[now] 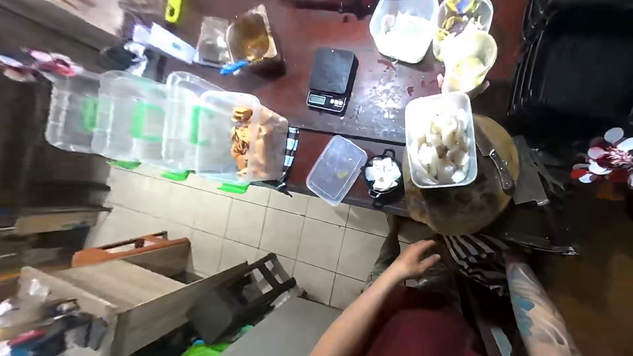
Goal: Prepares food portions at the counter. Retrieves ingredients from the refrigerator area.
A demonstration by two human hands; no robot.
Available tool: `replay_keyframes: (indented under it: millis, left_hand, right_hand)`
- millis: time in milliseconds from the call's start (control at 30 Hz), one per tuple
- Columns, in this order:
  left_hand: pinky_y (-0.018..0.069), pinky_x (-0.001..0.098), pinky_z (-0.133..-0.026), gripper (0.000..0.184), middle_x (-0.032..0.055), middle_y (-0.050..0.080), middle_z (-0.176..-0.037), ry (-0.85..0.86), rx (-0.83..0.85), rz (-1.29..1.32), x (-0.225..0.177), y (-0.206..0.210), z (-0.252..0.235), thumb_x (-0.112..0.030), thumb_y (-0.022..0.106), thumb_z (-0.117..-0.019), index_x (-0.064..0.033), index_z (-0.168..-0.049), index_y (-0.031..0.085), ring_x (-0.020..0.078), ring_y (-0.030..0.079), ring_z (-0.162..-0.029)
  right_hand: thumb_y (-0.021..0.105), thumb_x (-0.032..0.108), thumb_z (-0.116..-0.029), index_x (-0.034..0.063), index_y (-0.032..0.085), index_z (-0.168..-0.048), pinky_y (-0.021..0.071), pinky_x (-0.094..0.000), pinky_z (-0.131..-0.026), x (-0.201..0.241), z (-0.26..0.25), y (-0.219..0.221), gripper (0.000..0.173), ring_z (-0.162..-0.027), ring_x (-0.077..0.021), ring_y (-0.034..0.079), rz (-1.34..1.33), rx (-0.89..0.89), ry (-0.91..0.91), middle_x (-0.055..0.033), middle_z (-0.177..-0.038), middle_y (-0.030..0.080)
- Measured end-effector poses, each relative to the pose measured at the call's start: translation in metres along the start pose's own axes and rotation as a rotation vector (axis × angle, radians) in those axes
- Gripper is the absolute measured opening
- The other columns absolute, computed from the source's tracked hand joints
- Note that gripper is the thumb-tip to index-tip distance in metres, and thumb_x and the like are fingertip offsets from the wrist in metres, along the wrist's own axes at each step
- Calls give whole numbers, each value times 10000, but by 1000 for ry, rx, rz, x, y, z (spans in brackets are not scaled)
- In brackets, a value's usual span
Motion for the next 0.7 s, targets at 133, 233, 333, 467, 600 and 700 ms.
replay_keyframes:
  millis: [133,233,333,467,600,700]
  left_hand:
    - [559,373,-997,418,54,669,-1297,54,-114,82,5,-57,39,-309,611,-1024,-154,-1412,607,141,664,-1121]
    - [565,368,-998,416,71,667,-1305,114,-171,150,0,-94,67,-280,611,-1024,-118,-1407,604,146,665,-1139]
    - [571,359,-980,410,85,669,-1311,160,-193,195,-3,-123,87,-256,606,-1028,-90,-1404,603,153,671,-1136]
    - [569,363,-992,400,61,667,-1316,207,-133,208,-18,-153,98,-246,601,-1030,-112,-1407,603,145,663,-1150]
    - [567,362,-1008,397,51,670,-1305,284,-55,174,-36,-180,97,-256,595,-1039,-116,-1410,602,139,660,-1157]
    - [562,361,-1021,397,47,670,-1309,340,-42,145,-41,-203,97,-265,589,-1043,-116,-1411,600,139,657,-1170]
  right_hand:
    - [510,125,-1045,-72,540,-1390,431,-600,-1086,-32,-37,26,398,-1294,-430,541,-528,-451,33,-320,-1377,557]
    - [580,161,-1025,41,619,-1370,516,-458,-1070,-27,40,16,368,-1222,-250,643,-824,-665,-193,-156,-1347,653]
    - [630,100,-988,-21,667,-1246,595,-363,-971,21,128,-29,287,-1049,-179,721,-848,-926,-501,-136,-1190,723]
    - [706,119,-931,-10,726,-1125,584,-383,-990,173,231,-109,234,-1090,-189,704,-386,-1225,-959,-137,-1148,730]
    - [692,218,-965,117,720,-1259,471,-454,-1119,314,239,-134,312,-1307,-256,579,168,-1146,-1097,-103,-1369,637]
    - [667,219,-973,131,740,-1207,474,-491,-1097,339,205,-143,261,-1256,-309,603,372,-1069,-1005,-129,-1302,661]
Point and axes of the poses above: each hand's wrist, its own z-axis away from the middle knuckle, its own y-axis out of the palm, x = y × z, the point moved 10 cm from there along -z, towards the middle knuckle
